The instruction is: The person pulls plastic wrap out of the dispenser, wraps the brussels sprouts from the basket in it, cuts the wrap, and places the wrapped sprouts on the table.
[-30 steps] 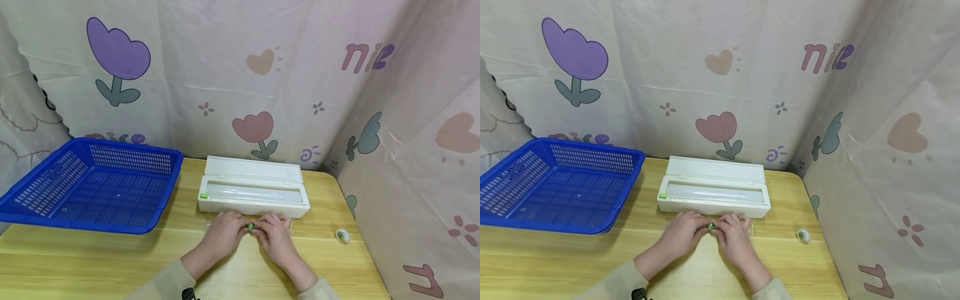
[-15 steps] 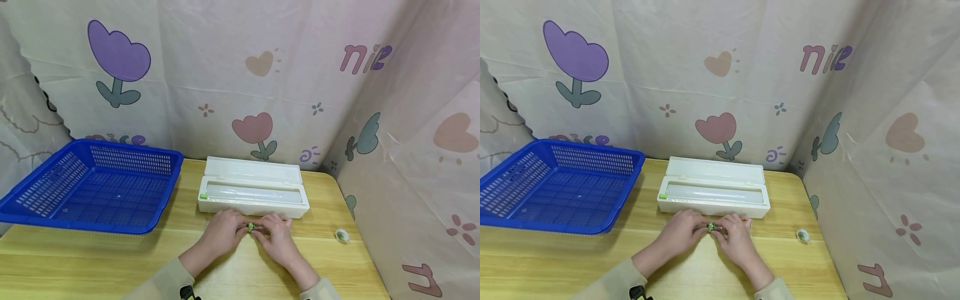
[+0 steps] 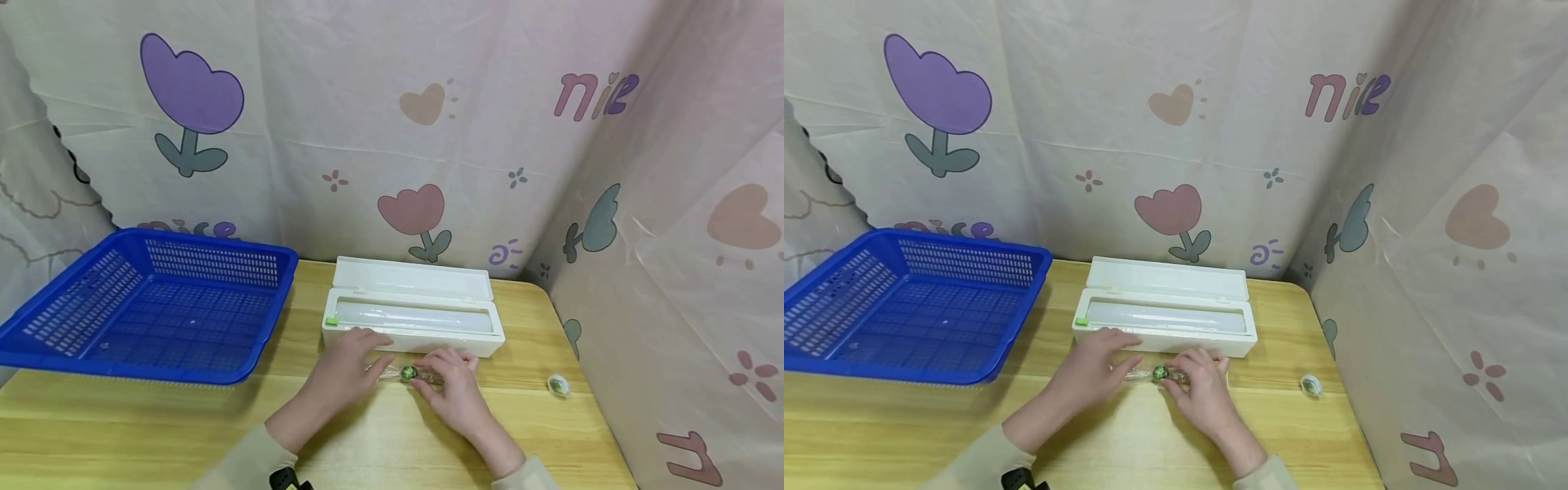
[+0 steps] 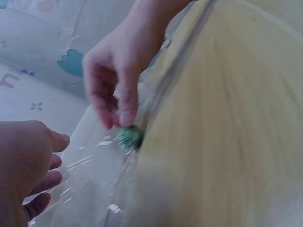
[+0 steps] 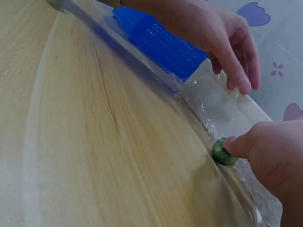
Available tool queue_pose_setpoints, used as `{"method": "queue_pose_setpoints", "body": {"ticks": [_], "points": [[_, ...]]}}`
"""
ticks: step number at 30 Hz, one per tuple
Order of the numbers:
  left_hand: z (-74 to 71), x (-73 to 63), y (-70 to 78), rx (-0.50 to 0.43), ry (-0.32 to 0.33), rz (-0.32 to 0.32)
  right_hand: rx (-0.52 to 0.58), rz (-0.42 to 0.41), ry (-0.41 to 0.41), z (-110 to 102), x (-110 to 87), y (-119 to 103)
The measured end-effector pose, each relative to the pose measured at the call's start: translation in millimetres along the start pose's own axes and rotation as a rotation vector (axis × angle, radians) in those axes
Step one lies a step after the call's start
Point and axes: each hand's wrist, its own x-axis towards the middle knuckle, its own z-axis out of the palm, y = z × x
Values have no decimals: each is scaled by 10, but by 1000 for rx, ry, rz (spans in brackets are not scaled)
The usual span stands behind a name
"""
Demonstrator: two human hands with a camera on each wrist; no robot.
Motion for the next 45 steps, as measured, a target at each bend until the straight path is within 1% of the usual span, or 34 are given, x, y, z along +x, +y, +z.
{"method": "queue_pose_setpoints", "body": {"ticks": [4, 6, 8, 10, 12, 15, 17, 19, 21, 25, 28, 32, 37, 41, 45], "points": [[-157, 1, -79, 19, 107, -19, 6, -7, 13, -17, 4, -12], [-225, -6, -127, 32, 135, -54, 9, -10, 20, -30, 7, -20], [-288, -16, -172, 41, 148, -98, 17, -10, 23, -43, 9, -26], [-333, -31, -231, 47, 146, -153, 23, -12, 27, -55, 10, -34], [-371, -49, -288, 48, 127, -220, 27, -17, 32, -60, 8, -37], [-405, -86, -389, 84, 87, -302, 30, -28, 39, -62, 4, -33], [-416, -108, -448, 108, 52, -341, 29, -41, 46, -61, 4, -28], [-422, -124, -500, 129, 23, -354, 27, -50, 52, -62, 4, -27], [-421, -130, -545, 127, -2, -360, 26, -53, 53, -65, 6, -29], [-406, -114, -615, 78, -52, -376, 28, -53, 43, -62, 13, -36], [-391, -92, -664, 21, -98, -391, 36, -62, 38, -56, 26, -41], [-385, -62, -720, -19, -141, -389, 48, -82, 35, -45, 42, -51], [-380, -43, -762, -44, -166, -383, 54, -95, 27, -33, 54, -76], [-357, -49, -791, -67, -164, -387, 55, -110, 30, -16, 82, -113], [-330, -62, -806, -85, -149, -404, 60, -143, 44, 10, 159, -168]]}}
